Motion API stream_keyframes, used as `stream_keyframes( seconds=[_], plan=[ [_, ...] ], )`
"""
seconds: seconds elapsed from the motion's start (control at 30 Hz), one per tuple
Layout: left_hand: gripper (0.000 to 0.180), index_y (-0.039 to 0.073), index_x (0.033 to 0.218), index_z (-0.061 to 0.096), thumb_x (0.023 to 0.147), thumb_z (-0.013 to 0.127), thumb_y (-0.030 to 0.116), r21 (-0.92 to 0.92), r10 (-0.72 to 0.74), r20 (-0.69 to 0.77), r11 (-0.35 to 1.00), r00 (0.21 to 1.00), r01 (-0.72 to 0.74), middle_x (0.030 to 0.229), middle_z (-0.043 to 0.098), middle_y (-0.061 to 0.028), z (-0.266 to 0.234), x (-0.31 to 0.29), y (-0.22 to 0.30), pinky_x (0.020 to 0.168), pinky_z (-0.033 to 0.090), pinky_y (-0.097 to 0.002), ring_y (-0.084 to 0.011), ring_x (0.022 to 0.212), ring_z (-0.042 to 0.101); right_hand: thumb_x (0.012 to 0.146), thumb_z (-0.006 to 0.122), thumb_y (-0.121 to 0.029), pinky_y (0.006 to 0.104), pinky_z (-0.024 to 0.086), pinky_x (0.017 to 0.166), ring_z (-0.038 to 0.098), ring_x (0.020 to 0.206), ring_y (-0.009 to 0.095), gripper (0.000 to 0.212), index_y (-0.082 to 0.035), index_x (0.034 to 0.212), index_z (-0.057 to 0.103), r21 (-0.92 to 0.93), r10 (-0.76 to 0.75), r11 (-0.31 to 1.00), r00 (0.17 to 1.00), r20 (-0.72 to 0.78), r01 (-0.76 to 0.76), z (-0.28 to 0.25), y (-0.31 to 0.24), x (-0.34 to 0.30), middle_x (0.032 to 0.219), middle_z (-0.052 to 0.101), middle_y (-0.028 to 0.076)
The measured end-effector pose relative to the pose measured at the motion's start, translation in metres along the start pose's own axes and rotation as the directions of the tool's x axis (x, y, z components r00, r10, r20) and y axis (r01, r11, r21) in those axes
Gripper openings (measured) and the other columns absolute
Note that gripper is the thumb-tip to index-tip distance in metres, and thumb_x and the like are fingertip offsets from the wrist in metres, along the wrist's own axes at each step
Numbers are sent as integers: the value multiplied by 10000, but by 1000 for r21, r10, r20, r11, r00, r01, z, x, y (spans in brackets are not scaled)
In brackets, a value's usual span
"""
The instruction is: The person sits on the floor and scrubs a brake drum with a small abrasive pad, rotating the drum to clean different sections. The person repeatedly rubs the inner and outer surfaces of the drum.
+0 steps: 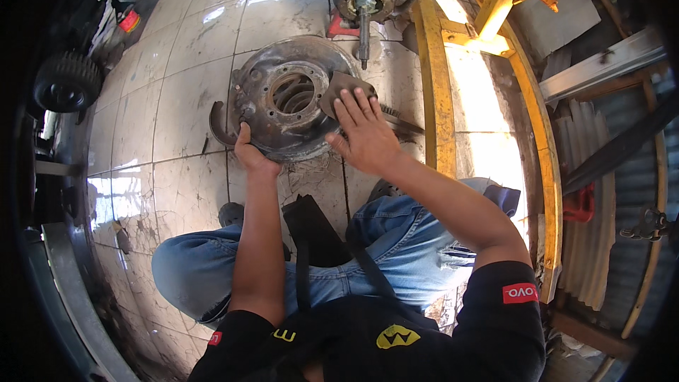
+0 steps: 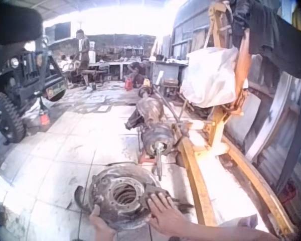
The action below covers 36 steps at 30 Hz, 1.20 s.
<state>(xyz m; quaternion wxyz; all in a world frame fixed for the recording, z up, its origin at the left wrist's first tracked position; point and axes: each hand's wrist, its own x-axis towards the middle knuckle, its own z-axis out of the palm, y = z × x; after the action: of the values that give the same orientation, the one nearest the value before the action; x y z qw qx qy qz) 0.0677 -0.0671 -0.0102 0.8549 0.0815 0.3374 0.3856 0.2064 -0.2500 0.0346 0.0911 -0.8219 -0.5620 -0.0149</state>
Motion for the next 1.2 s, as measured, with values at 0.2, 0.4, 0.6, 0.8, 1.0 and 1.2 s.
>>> stream_keyframes(
  seconds=[0.2,0.4,0.6,0.8,1.0,1.2],
  plan=[
    [418,32,1279,568,986,514,326,14,31,17,999,999,-31,1235,636,-144,-5,1,-2,977,475,-523,-340,1108,616,1003,278,-602,492,92,1220,130,1505,343,784,-23,1531,251,59,-220,975,951,218,212,-6,-29,-14,1606,213,180],
    [419,25,1271,576,978,566,324,-26,-35,38,999,999,36,1218,640,-120,2,-2,0,938,490,-477,-314,1065,623,1002,315,-580,478,90,1221,132,1507,329,780,-1,1523,265,48,-262,965,947,185,258,0,-41,-27,1605,216,186],
    [384,32,1234,596,985,522,315,17,37,-20,999,999,-37,1175,658,-140,2,4,0,912,510,-509,-332,1023,644,997,301,-602,477,104,1220,139,1508,311,789,-16,1525,270,-65,-59,996,995,83,64,1,-4,-12,1604,221,177],
    [383,35,1243,592,984,519,307,-51,-1,31,999,1000,3,1181,656,-144,0,7,7,927,508,-495,-334,1037,643,1011,306,-568,471,106,1224,175,1499,288,724,-59,1526,292,121,-436,900,854,283,419,-4,-34,-24,1615,228,108],
    [404,29,1253,585,989,533,332,-83,-34,8,996,999,34,1216,638,-127,2,1,10,953,485,-496,-324,1083,616,1002,371,-544,482,118,1219,184,1495,305,710,-60,1518,312,-6,-256,966,959,122,258,0,-34,-21,1599,253,143],
    [423,28,1279,563,990,531,336,-23,55,-61,998,997,-57,1238,623,-129,2,3,5,945,485,-490,-323,1082,613,1004,377,-527,486,116,1219,179,1500,299,701,-51,1515,311,-53,-178,981,974,138,187,-11,-10,-7,1592,273,142]
  ],
)
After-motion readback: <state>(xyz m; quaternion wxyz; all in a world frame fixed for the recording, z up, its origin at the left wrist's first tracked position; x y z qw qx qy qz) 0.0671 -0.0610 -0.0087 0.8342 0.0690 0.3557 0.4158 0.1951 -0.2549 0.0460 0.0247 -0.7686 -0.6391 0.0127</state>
